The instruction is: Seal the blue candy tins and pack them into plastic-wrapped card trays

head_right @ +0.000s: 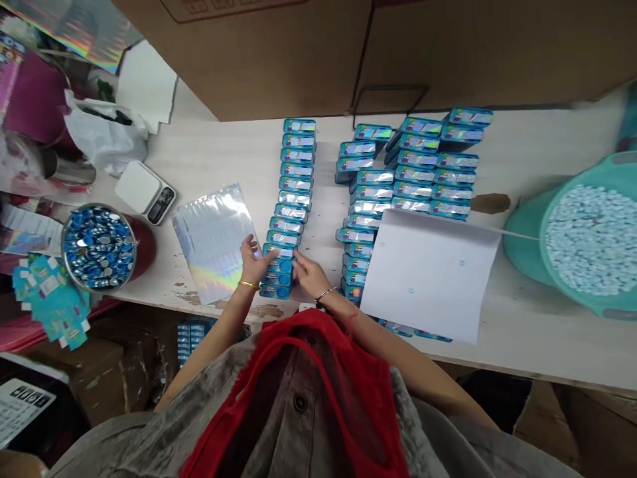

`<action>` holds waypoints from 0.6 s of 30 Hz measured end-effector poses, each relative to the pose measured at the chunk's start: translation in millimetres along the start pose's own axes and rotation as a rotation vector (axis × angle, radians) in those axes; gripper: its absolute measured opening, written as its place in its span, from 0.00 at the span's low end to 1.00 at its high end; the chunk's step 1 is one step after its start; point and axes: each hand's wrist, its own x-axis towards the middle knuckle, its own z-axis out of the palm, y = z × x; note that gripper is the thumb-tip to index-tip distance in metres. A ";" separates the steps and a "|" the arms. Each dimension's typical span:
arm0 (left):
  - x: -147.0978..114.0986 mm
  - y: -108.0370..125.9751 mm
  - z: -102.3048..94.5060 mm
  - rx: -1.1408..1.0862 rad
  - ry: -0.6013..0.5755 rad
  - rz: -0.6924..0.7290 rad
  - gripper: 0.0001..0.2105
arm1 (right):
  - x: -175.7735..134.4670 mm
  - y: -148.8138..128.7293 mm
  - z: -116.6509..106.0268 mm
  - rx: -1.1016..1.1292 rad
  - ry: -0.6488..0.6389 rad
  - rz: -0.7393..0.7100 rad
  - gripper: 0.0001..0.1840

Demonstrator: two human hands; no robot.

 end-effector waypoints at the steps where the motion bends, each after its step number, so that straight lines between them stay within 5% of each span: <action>1: 2.9 -2.4 -1.1 -0.030 -0.018 -0.021 0.42 | -2.1 -3.6 1.9 -0.031 -0.104 -0.002 0.32; 4: 5.1 3.2 -8.0 0.029 -0.026 -0.002 0.43 | -2.4 -27.2 -7.5 -0.288 -0.200 -0.056 0.30; 6: 0.8 18.4 -11.6 0.128 0.042 0.136 0.40 | -0.2 -51.9 -35.6 -0.535 0.011 -0.164 0.28; 9: -10.9 56.0 -3.3 0.108 0.111 0.425 0.27 | -2.3 -84.9 -107.7 -0.861 0.505 -0.270 0.30; 11: -18.3 87.3 16.4 0.014 0.016 0.549 0.19 | -9.5 -90.6 -157.9 -1.003 0.716 -0.230 0.31; 13: -22.2 119.0 46.4 -0.050 -0.139 0.645 0.14 | -20.1 -79.1 -193.5 -1.098 0.737 -0.193 0.25; 15: -22.3 146.9 81.5 -0.029 -0.275 0.765 0.14 | -32.4 -55.9 -207.8 -1.132 0.660 -0.187 0.19; 18: -20.2 174.7 131.0 0.213 -0.400 0.908 0.16 | -49.3 -18.4 -199.0 -1.118 0.620 -0.233 0.19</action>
